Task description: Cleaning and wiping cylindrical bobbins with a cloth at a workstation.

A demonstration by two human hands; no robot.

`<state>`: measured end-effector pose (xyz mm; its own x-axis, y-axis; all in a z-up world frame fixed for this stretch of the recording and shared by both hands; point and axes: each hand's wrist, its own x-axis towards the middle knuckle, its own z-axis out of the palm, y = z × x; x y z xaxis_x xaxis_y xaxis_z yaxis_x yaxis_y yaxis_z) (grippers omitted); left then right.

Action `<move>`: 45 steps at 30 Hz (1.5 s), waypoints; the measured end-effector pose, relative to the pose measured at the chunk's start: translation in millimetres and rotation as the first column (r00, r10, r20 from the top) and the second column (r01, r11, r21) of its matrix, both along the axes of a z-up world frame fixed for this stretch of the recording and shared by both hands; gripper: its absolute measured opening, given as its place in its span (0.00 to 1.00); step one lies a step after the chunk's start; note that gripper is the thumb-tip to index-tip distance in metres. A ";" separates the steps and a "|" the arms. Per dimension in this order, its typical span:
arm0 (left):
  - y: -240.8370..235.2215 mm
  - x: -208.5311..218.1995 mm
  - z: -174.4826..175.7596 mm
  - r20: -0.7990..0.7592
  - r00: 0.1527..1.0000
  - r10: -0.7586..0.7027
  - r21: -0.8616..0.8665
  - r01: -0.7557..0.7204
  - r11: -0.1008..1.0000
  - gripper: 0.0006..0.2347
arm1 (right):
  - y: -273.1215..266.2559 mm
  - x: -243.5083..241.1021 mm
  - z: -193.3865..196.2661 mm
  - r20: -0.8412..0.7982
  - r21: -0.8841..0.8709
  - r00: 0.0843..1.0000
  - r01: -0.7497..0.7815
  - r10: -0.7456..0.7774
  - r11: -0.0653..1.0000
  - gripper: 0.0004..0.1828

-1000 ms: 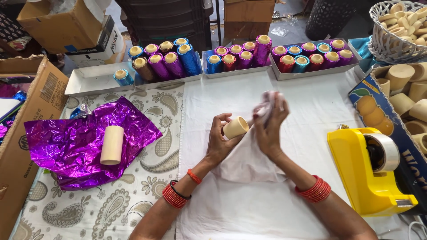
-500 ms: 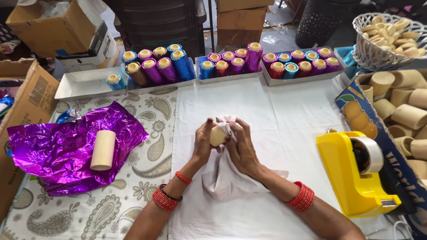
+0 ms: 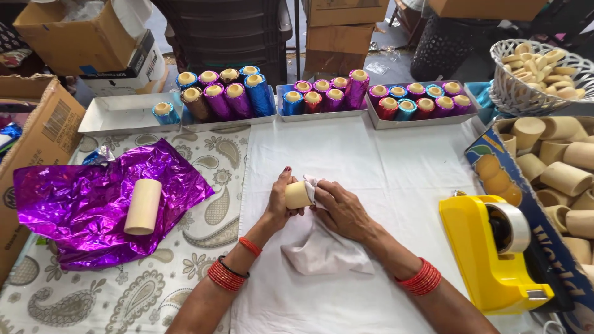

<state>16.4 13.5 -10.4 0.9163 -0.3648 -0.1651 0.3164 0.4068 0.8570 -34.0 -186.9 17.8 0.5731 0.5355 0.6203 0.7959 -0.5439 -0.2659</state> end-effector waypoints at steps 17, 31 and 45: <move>4.6 -18.9 24.2 0.899 0.431 0.082 0.274 -0.698 0.661 0.16 | -0.5 16.6 -37.9 -0.723 0.691 0.370 0.392 0.584 0.607 0.12; 15.1 11.9 -9.5 0.025 0.979 -0.204 0.207 0.195 0.959 0.36 | -0.4 7.2 -10.5 0.225 -0.192 0.972 -0.028 0.071 0.981 0.23; -0.6 9.9 -15.2 0.424 0.901 -0.097 0.255 -0.016 0.967 0.28 | 12.4 -2.5 -6.6 -0.462 0.602 0.838 0.058 0.289 0.796 0.20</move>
<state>26.3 12.9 -25.6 0.9027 -0.4025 0.1518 -0.0938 0.1603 0.9826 -36.4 -174.5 11.2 0.8475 0.2624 0.4613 0.4918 -0.0617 -0.8685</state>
